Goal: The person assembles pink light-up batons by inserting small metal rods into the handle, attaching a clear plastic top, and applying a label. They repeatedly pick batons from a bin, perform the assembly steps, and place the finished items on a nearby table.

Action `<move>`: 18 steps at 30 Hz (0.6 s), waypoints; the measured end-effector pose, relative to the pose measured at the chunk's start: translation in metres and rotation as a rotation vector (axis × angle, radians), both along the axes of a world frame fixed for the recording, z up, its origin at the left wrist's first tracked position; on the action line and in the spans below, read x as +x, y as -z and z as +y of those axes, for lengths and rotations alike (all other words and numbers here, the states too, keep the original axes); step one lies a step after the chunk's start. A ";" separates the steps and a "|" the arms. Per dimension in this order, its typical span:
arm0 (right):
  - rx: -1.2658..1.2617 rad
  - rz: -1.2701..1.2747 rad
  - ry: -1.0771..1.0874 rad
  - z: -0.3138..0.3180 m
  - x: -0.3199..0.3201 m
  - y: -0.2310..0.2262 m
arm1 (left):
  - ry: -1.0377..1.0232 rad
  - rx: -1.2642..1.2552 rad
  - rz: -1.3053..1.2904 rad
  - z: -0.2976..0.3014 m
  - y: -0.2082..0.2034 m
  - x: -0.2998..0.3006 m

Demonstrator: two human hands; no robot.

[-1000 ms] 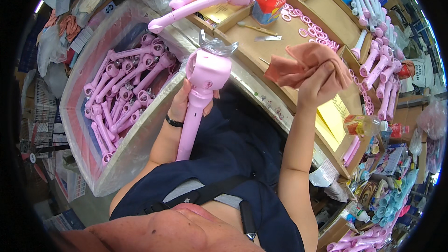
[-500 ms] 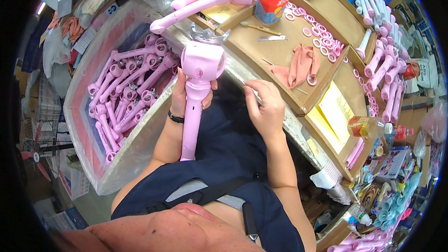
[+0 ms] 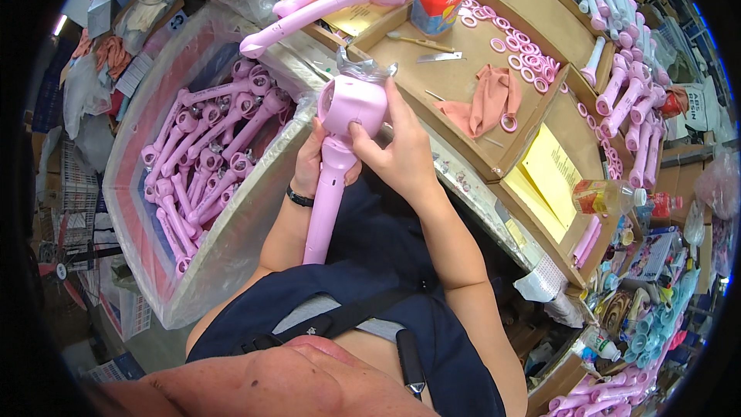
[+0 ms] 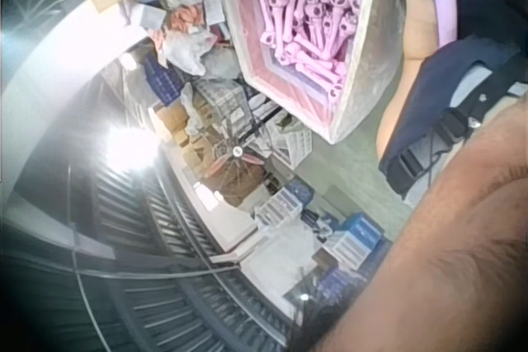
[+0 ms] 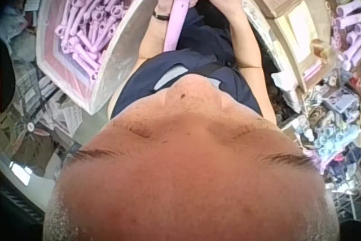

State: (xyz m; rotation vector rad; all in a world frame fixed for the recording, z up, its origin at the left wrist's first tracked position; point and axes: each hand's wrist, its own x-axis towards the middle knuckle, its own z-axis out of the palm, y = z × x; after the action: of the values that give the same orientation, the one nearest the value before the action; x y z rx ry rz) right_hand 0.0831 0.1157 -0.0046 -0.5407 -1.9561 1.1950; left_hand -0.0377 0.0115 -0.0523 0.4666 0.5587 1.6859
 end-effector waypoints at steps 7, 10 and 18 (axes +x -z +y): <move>-0.400 0.247 -0.367 0.018 0.003 0.032 | 0.224 0.177 -0.363 -0.005 0.002 0.005; -0.244 -0.035 -0.141 0.020 0.008 0.039 | 0.036 -0.004 -0.035 -0.011 -0.009 -0.004; -0.372 0.184 -0.138 -0.002 0.001 0.024 | -0.552 -0.213 1.440 -0.007 -0.017 0.017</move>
State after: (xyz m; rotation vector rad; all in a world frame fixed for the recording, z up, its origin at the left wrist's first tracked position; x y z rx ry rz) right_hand 0.0846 0.1138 -0.0291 -0.4671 -1.6446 1.6512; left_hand -0.0210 0.0043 -0.0350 1.4630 2.0150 1.5146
